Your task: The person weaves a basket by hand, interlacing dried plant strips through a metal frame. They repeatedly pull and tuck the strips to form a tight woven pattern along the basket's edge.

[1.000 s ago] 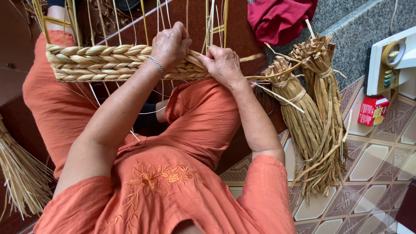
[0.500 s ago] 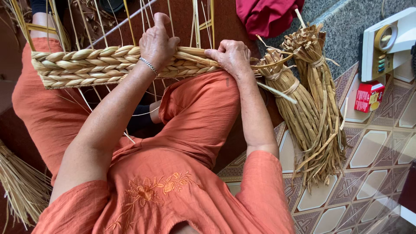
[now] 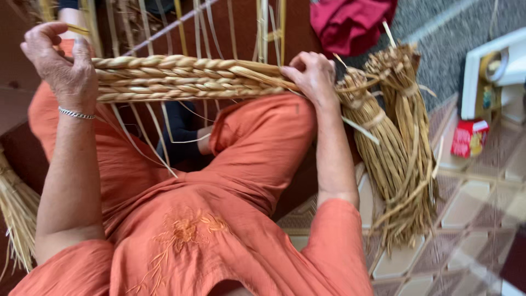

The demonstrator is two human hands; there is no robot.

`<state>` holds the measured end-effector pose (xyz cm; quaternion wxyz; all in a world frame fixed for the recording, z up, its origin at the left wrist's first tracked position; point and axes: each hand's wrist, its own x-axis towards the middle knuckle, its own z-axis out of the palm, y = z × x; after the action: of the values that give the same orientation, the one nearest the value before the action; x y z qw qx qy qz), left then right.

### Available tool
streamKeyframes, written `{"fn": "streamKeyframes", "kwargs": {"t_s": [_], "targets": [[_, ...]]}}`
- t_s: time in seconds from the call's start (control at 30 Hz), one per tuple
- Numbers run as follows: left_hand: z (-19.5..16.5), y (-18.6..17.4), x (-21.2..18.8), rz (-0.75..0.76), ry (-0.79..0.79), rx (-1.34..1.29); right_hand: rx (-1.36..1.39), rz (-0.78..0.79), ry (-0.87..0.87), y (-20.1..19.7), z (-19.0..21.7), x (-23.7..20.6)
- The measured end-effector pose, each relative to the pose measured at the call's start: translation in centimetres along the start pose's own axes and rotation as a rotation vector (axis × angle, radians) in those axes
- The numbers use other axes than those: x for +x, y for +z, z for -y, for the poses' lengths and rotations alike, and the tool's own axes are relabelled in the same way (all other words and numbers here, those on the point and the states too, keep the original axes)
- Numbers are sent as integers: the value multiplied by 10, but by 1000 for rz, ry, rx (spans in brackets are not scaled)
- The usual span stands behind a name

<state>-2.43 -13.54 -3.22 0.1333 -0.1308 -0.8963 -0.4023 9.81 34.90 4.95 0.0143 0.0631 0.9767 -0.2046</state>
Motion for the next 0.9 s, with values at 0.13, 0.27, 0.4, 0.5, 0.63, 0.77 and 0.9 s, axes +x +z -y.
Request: {"fn": "streamKeyframes", "kwargs": {"t_s": [0.13,0.27,0.4,0.5,0.63,0.77,0.9], "targets": [[17,-1,17,-13,-97,110,181,-37,-62,4,0,9],[11,5,47,-14,-131,55,349,31,182,17,2,18],[-8,3,57,-3,48,130,212,-228,20,18,9,8],[-49,18,48,136,155,-137,136,-200,10,8,17,-11],[-122,66,27,337,301,-407,32,-40,-167,-9,27,-31],[-178,112,8,541,420,-293,72,47,-95,-28,36,-38],[-199,139,-2,629,465,-115,-217,-80,-139,-47,47,-31]]}}
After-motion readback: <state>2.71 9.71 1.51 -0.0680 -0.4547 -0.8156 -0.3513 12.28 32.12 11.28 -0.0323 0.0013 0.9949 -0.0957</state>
